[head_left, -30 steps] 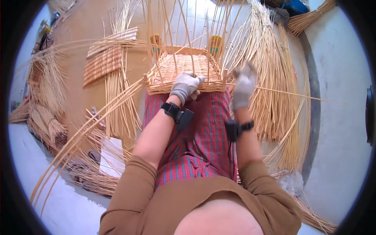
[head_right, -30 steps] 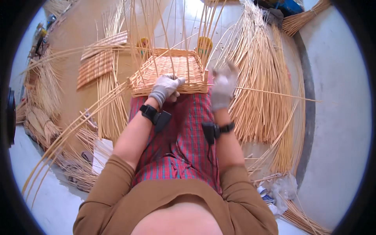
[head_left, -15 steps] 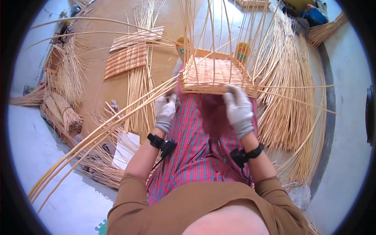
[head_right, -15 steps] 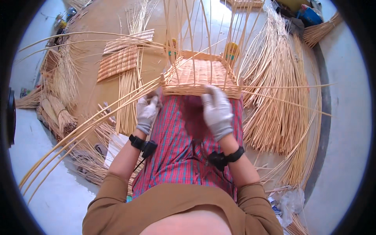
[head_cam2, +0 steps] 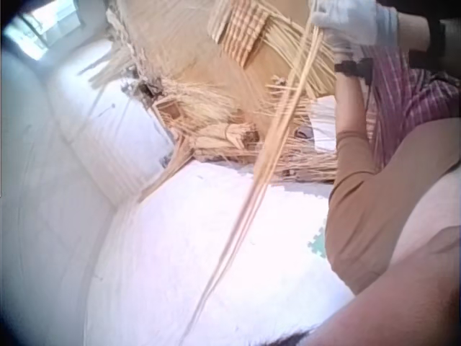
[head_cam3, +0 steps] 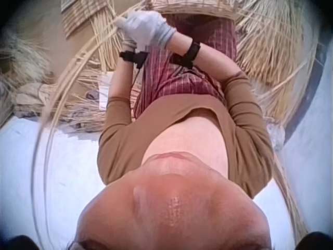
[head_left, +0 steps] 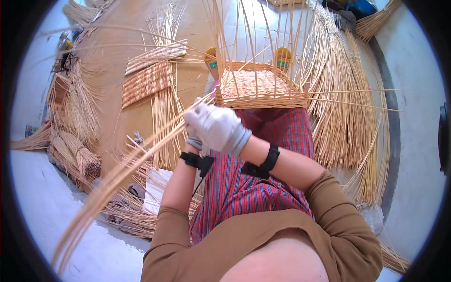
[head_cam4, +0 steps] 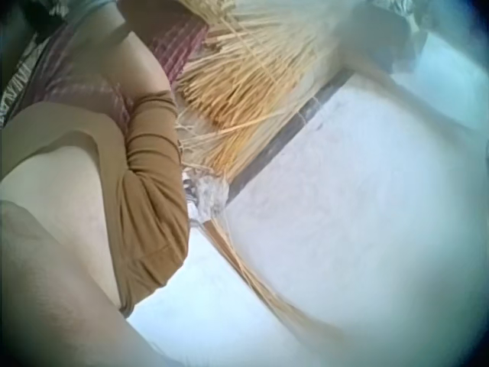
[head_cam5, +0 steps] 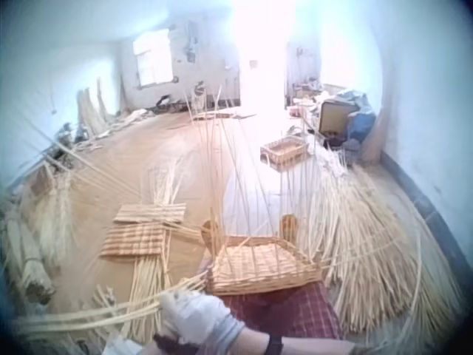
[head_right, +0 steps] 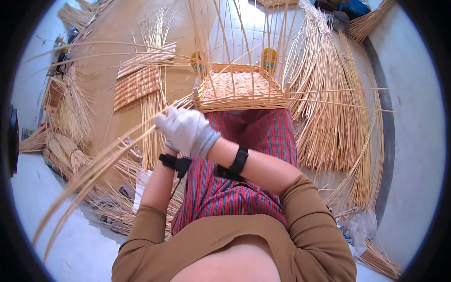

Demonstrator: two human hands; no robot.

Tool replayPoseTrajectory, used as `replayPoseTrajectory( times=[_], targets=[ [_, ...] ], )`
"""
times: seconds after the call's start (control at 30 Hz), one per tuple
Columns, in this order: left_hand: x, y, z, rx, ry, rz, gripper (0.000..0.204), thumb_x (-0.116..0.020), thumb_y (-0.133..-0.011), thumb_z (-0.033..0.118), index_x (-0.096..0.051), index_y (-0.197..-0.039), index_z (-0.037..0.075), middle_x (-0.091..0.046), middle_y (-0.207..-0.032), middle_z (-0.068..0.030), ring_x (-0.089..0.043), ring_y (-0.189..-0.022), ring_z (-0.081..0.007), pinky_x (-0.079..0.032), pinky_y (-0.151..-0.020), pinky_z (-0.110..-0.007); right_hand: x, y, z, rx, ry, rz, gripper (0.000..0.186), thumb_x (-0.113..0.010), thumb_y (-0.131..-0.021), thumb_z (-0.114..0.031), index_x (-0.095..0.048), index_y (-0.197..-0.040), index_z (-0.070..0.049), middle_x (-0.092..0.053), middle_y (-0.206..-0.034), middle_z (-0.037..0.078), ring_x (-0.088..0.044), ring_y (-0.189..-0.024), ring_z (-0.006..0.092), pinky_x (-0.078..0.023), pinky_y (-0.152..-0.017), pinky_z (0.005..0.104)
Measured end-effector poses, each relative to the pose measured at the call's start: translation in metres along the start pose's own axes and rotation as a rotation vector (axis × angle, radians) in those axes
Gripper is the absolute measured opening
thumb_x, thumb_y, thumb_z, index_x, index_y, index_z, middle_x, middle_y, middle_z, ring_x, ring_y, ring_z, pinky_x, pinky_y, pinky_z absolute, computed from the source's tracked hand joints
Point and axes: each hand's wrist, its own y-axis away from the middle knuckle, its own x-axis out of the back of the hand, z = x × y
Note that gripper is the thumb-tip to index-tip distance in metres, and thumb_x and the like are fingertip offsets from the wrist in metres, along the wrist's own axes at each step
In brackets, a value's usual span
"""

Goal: The person is weaving a wicker basket using long willow branches on a workshop floor.

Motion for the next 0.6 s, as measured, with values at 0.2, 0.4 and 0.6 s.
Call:
replayPoseTrajectory(
  times=[0.2, 0.4, 0.6],
  targets=[
    [0.008, -0.067, 0.007, 0.093, 0.084, -0.415, 0.018, -0.062, -0.103, 0.010, -0.065, -0.121, 0.008, -0.065, -0.119, -0.0026, -0.061, -0.106, -0.0128, -0.054, -0.089, -0.029, 0.045, -0.004, 0.033, -0.421, -0.578, 0.209, 0.012, -0.058, -0.103, -0.011, -0.065, -0.113, -0.005, -0.071, -0.089, 0.009, -0.070, -0.072, 0.0182, -0.058, -0.066, 0.0331],
    [0.015, -0.091, -0.026, 0.244, 0.412, -0.778, 0.032, -0.074, -0.097, 0.019, -0.065, -0.126, 0.012, -0.062, -0.117, 0.0028, -0.055, -0.111, -0.0104, -0.045, -0.099, -0.028, 0.045, 0.082, 0.012, -0.227, -0.474, 0.146, 0.019, -0.069, -0.096, 0.000, -0.072, -0.114, -0.005, -0.075, -0.105, 0.015, -0.075, -0.103, 0.0298, -0.061, -0.089, 0.0364],
    [0.028, -0.098, -0.034, 0.187, 0.437, -0.932, 0.054, -0.083, -0.090, 0.012, -0.058, -0.137, 0.011, -0.059, -0.125, 0.0015, -0.053, -0.119, -0.0125, -0.044, -0.108, -0.033, 0.073, 0.094, 0.033, -0.318, -0.454, 0.015, 0.018, -0.074, -0.092, -0.002, -0.076, -0.110, -0.008, -0.076, -0.109, 0.014, -0.075, -0.103, 0.0294, -0.062, -0.089, 0.0362]
  ],
)
